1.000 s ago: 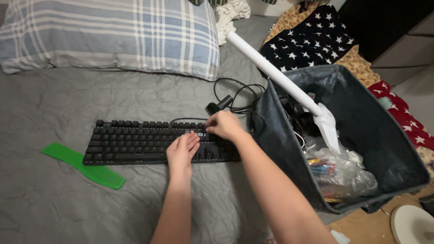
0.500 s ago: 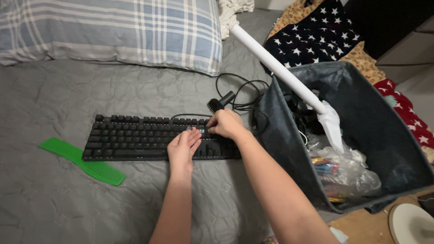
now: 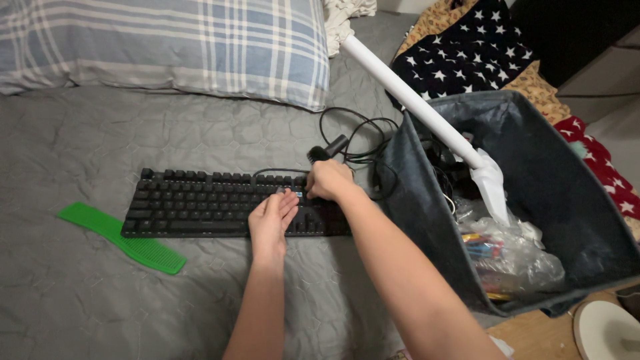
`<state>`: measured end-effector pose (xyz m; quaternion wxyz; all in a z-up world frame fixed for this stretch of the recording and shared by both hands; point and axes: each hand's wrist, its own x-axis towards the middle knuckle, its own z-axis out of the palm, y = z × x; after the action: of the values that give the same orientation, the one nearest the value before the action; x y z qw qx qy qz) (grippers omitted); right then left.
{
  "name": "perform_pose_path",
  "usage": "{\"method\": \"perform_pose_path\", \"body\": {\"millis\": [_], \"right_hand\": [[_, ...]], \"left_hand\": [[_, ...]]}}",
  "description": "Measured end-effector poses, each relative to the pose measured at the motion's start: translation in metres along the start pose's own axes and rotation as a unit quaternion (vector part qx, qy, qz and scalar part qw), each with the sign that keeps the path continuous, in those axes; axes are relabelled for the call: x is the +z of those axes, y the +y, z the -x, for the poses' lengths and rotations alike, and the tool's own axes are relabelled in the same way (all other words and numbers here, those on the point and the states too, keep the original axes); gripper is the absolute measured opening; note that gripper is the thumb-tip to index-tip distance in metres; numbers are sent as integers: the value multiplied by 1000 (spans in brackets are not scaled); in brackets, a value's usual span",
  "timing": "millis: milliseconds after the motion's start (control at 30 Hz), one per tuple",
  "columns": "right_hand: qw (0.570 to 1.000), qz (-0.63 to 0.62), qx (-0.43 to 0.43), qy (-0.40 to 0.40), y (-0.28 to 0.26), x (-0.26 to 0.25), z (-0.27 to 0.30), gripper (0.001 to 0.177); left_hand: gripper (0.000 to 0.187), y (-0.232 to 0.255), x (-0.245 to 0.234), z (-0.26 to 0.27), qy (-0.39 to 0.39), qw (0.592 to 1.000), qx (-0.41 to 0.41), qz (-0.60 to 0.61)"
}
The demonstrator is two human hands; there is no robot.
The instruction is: The person removes keycaps from a computer keyboard using a small tool, retrieves replacement items from a storage bin, and presses new components into the keyboard by hand.
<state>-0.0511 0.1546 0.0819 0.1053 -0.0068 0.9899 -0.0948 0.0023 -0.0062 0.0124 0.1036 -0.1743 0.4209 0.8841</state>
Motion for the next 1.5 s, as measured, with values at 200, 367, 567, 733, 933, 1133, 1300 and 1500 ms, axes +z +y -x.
{"method": "perform_pose_path", "body": {"millis": [200,367,567,733,933,1133,1300,1500], "right_hand": [[999,29,18,-41,-7,-1,-9,30],[996,-76,-48,26,23,9,-3,24],[967,-231,-7,103,41,0,8,23],[933,-331,-125,60,26,-32,23,25],[942,-281,-184,9,2,-48,35,32],[926,-342,-161,4,2,-44,39,35],[904,-394,-157,53,0,-35,46,32],[901,-401,-143,79,-1,-35,54,29]], "left_hand": [[35,-2,-4,-3,-3,1000,-1,12],[33,-5,-5,-7,-9,1000,5,1],[31,-10,-5,-12,-18,1000,14,-11],[31,-14,-2,-16,-61,991,24,-115],[32,-18,1,-26,-108,985,10,-138],[31,-22,-3,-35,-134,989,-10,-59],[32,-18,1,-30,-172,985,-32,-1],[32,-10,5,-24,-189,981,-35,-30]]}}
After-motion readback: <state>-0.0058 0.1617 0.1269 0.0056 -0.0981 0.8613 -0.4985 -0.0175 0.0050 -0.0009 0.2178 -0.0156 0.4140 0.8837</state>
